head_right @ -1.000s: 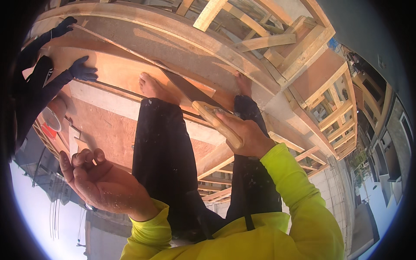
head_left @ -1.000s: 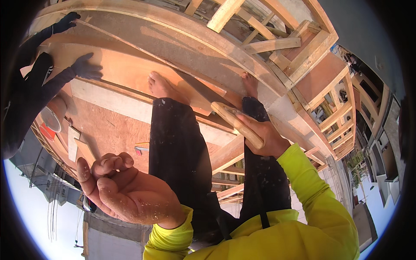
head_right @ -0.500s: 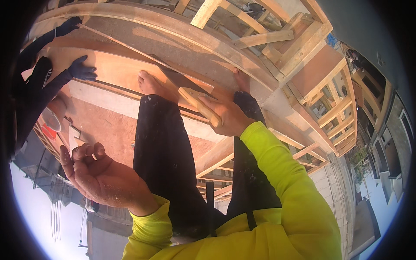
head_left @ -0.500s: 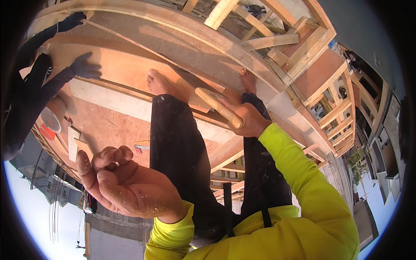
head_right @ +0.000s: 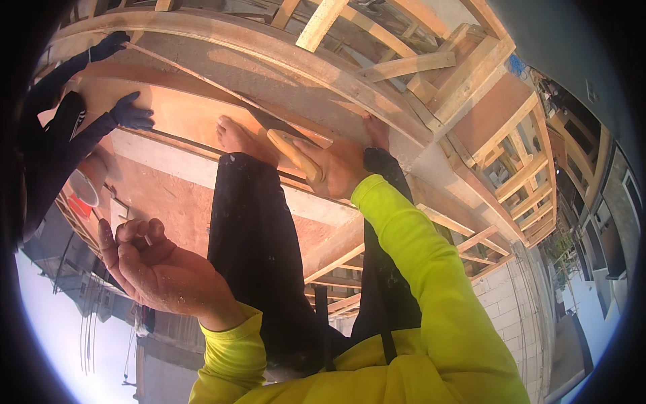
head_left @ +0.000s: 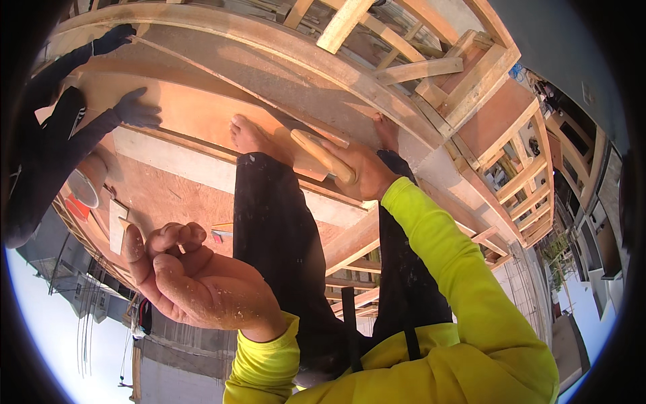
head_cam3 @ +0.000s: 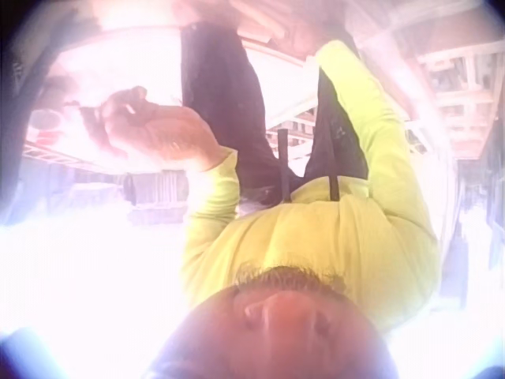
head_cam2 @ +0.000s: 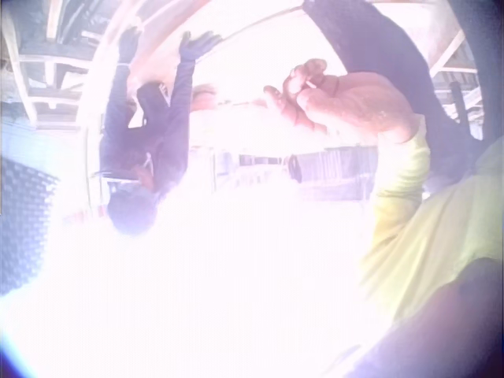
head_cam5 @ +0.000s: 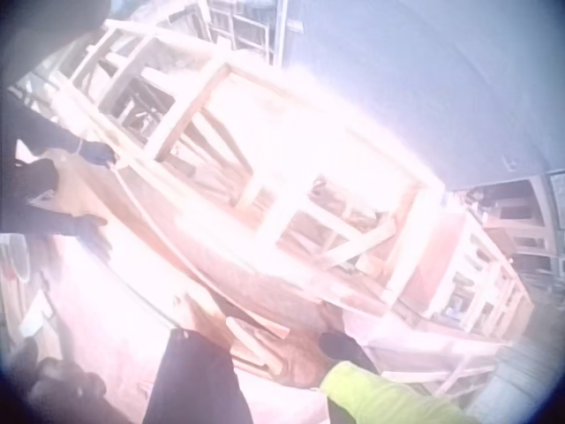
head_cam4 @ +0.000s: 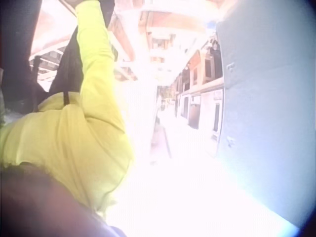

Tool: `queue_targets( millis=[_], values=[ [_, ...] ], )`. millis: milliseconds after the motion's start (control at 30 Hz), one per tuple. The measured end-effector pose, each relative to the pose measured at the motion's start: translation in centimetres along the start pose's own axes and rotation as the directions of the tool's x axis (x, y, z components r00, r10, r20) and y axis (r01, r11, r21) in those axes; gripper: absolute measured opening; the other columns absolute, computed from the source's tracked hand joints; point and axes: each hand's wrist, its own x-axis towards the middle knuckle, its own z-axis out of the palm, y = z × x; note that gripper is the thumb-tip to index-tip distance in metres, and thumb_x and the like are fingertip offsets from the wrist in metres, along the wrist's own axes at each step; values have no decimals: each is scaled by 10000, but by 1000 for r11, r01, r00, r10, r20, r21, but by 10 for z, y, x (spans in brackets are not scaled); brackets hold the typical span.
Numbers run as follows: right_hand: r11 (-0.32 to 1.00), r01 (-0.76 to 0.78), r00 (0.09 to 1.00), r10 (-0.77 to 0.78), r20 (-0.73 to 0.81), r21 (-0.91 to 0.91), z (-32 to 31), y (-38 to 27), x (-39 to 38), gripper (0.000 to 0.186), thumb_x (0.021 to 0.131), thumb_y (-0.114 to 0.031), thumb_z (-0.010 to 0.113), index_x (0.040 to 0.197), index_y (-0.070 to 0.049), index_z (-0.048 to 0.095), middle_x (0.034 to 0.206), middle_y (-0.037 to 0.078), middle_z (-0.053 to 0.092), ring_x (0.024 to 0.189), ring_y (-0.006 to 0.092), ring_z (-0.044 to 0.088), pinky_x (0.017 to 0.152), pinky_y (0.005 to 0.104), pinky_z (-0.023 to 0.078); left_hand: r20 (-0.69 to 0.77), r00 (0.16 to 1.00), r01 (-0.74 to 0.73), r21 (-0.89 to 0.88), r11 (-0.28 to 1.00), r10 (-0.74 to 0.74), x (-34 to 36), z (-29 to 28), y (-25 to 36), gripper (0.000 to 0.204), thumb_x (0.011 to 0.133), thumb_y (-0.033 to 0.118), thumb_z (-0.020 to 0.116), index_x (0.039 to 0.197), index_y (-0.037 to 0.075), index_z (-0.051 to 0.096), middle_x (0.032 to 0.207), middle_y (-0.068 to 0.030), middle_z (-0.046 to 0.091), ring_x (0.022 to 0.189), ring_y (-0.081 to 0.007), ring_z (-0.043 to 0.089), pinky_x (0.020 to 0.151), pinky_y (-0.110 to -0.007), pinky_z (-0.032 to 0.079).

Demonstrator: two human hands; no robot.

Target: The person measures and marks a wooden plank, then saws it to fit a curved frame. They position the cut plank and secure it with nails using a hammer. Another person assists by holding the plank steady.

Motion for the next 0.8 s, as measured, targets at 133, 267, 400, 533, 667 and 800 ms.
queue_targets(
  millis=[133, 267, 400, 533, 667, 800],
  values=[
    [992, 64, 997, -67, -24, -113, -1, -18, -56, 755, 808, -46, 708, 1509, -6, 431, 1273, 295, 632, 1045, 416, 688, 848, 392, 568, -67, 997, -15, 125, 992, 23, 5, 8, -6, 358, 1003, 133, 450, 1281, -31, 606, 898, -124, 672, 828, -156, 622, 790, -261, 504],
    [996, -38, 998, 41, 40, -80, -41, -65, -127, 715, 803, -33, 700, 1479, -16, 467, 1404, 251, 575, 1254, 392, 604, 1041, 399, 517, -70, 998, 3, 77, 997, 3, 6, -8, 4, 369, 999, 137, 446, 1287, -38, 597, 899, -114, 682, 837, -140, 624, 781, -266, 502],
    [976, -219, 969, 218, 116, -4, -17, -25, -50, 678, 851, -74, 688, 1486, -6, 459, 1282, 268, 640, 1143, 394, 653, 953, 392, 541, 2, 1000, 14, 19, 1000, -14, -1, -6, 3, 393, 998, 135, 423, 1316, -43, 570, 910, -115, 699, 834, -135, 631, 767, -252, 507],
    [991, -134, 990, 134, 50, 1, 0, -19, -17, 639, 876, -103, 671, 1482, -35, 480, 1256, 268, 647, 1110, 412, 651, 913, 400, 545, 7, 1000, 18, 118, 993, -19, -1, -5, -3, 397, 1000, 130, 424, 1329, -44, 564, 898, -112, 693, 821, -142, 633, 768, -243, 511],
    [994, -79, 995, 82, 51, -71, -30, -49, -125, 722, 797, -22, 721, 1475, -22, 472, 1404, 251, 579, 1251, 399, 606, 1051, 414, 514, -54, 998, -2, 163, 987, 10, 6, -4, 2, 397, 1001, 128, 430, 1334, -45, 557, 891, -110, 685, 817, -147, 631, 773, -238, 505],
    [998, 7, 1000, -6, 11, -65, -30, -33, -114, 704, 816, -47, 704, 1480, -23, 470, 1399, 246, 583, 1231, 384, 622, 1042, 421, 520, -33, 999, -40, 14, 999, 41, -2, -4, 6, 394, 1000, 117, 424, 1333, -52, 552, 895, -106, 680, 810, -144, 618, 746, -261, 489]
  ],
)
